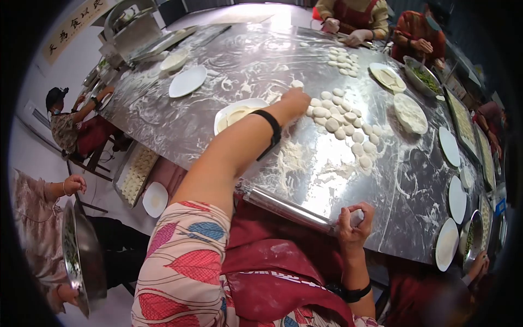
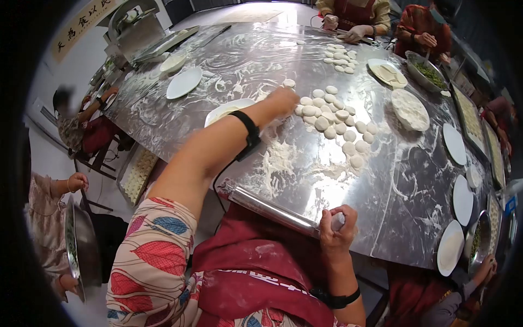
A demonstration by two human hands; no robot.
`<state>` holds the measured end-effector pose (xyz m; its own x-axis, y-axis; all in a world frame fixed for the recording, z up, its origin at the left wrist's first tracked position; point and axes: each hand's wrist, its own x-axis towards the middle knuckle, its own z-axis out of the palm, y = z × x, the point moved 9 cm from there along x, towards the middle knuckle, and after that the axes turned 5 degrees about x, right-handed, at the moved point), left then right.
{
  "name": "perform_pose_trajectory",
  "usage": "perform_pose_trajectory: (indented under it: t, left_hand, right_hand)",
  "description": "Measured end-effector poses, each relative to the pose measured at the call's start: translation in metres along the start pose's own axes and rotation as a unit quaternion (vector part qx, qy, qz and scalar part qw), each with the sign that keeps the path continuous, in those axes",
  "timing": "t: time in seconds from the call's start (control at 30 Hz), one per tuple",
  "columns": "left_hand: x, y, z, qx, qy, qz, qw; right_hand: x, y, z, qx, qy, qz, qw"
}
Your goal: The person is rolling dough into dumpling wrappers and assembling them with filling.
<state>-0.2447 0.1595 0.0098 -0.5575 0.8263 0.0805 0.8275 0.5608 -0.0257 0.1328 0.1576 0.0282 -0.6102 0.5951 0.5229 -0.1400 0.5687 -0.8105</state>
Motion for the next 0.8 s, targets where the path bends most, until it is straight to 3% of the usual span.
perform_pose_trajectory:
  t: [0.1, 0.13, 0.3, 0.37, 0.47, 0.63, 0.73, 0.8]
  left_hand:
    - [0.004, -0.001, 0.012, 0.039, -0.025, 0.004, 0.999]
    - [-0.004, 0.003, 0.006, 0.058, -0.029, 0.007, 0.998]
    - [-0.022, -0.02, -0.002, -0.011, -0.064, -0.133, 0.989]
    - [-0.025, -0.032, -0.001, -0.005, -0.06, -0.156, 0.986]
    - [-0.041, -0.034, -0.008, -0.021, -0.174, -0.151, 0.973]
    - [-0.025, -0.024, -0.005, -0.02, -0.056, -0.11, 0.992]
    - [-0.041, 0.003, -0.025, -0.171, 0.051, -0.069, 0.982]
    - [-0.055, 0.035, -0.01, -0.333, -0.1, -0.019, 0.937]
  right_hand:
    - [0.001, -0.001, -0.001, 0.0, 0.006, 0.02, 1.0]
    - [0.001, -0.001, -0.001, -0.03, -0.005, -0.018, 0.999]
    - [0.001, 0.008, 0.002, 0.039, -0.004, 0.035, 0.999]
    - [0.003, 0.008, 0.004, 0.034, -0.007, -0.01, 0.999]
    - [0.004, 0.007, 0.008, 0.068, -0.007, 0.002, 0.998]
    - [0.007, -0.002, 0.011, 0.083, -0.008, 0.048, 0.995]
    - [0.009, -0.005, 0.01, 0.095, 0.009, 0.045, 0.994]
    - [0.005, 0.007, 0.009, 0.121, 0.006, 0.065, 0.99]
